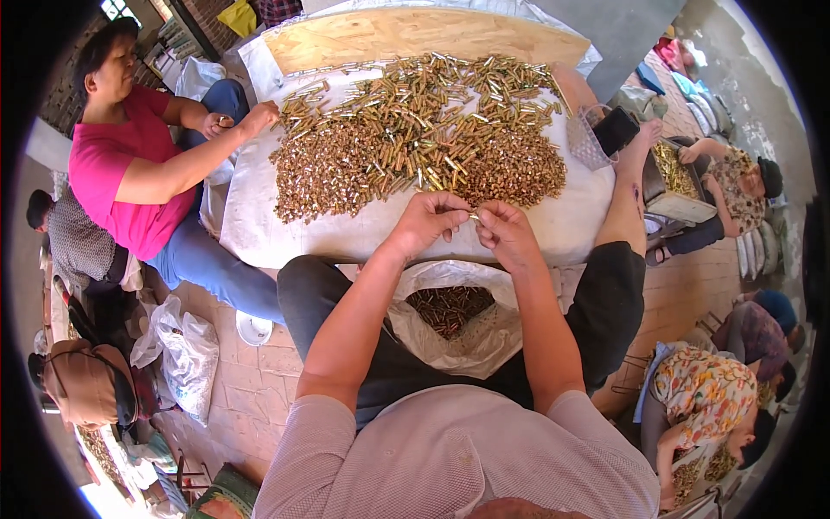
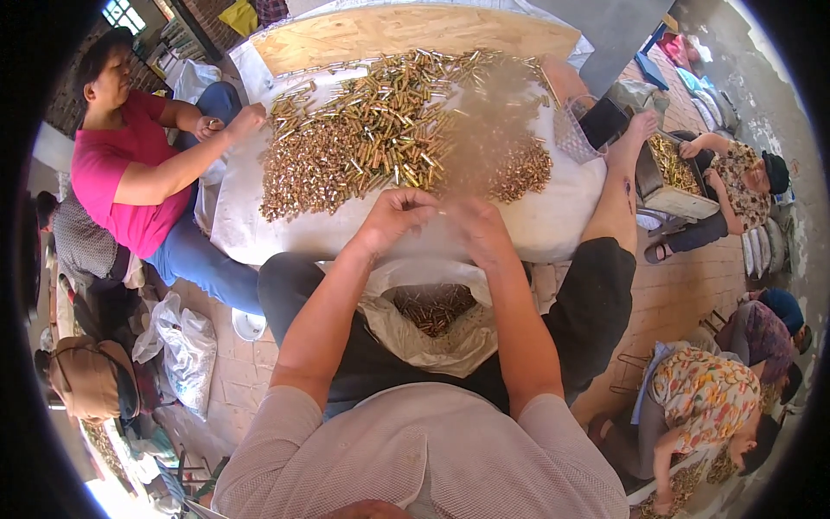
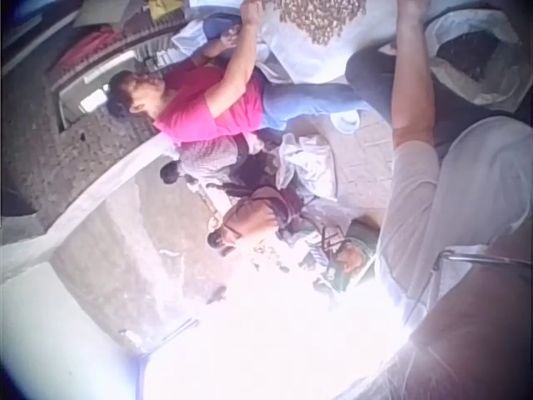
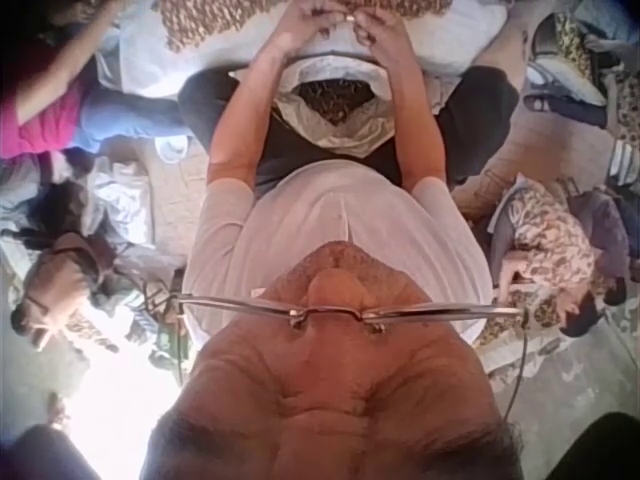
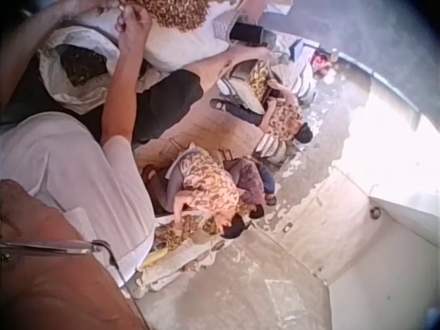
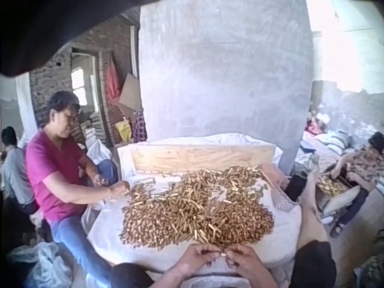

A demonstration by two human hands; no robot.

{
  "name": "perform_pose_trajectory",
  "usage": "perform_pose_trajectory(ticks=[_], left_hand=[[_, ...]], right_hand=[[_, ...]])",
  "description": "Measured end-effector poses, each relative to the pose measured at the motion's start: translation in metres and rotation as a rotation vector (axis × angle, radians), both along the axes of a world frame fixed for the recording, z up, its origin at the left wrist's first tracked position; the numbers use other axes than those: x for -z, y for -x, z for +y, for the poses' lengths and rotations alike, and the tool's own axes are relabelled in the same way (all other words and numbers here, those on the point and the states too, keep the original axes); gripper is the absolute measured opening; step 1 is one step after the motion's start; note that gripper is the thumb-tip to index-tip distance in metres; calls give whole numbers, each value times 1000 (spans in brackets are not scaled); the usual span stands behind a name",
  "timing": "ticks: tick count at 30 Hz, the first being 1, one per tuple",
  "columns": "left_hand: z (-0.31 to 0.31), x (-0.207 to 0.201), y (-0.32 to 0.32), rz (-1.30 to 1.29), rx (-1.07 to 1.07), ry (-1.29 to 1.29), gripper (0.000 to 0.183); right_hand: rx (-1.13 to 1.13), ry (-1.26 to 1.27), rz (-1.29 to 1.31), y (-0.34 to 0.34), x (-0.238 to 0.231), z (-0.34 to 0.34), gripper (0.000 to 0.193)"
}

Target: The person assembles ammunition by taking shell casings and bullet tips from piles on a table and inserting the tips into the casings by hand.

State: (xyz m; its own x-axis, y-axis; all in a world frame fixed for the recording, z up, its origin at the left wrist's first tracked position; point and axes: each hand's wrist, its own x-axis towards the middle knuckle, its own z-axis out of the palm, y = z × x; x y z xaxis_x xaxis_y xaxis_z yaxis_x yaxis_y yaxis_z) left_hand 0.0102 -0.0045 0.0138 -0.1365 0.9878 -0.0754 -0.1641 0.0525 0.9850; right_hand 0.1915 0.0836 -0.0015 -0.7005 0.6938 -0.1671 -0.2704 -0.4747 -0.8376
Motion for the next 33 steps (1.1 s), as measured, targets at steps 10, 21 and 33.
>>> perform_pose_trajectory(ticks=[10,21,33], left_hand=[[-1,-5,0,-9,40,1,12],[2,8,-15,-264,4,15,10],[4,10,-19,-87,-67,-34,6]], right_hand=[[-35,-51,8,-3,9,1,16],[72,92,121,3,19,-11,18],[85,-28,64,-1,16,-7,18]])
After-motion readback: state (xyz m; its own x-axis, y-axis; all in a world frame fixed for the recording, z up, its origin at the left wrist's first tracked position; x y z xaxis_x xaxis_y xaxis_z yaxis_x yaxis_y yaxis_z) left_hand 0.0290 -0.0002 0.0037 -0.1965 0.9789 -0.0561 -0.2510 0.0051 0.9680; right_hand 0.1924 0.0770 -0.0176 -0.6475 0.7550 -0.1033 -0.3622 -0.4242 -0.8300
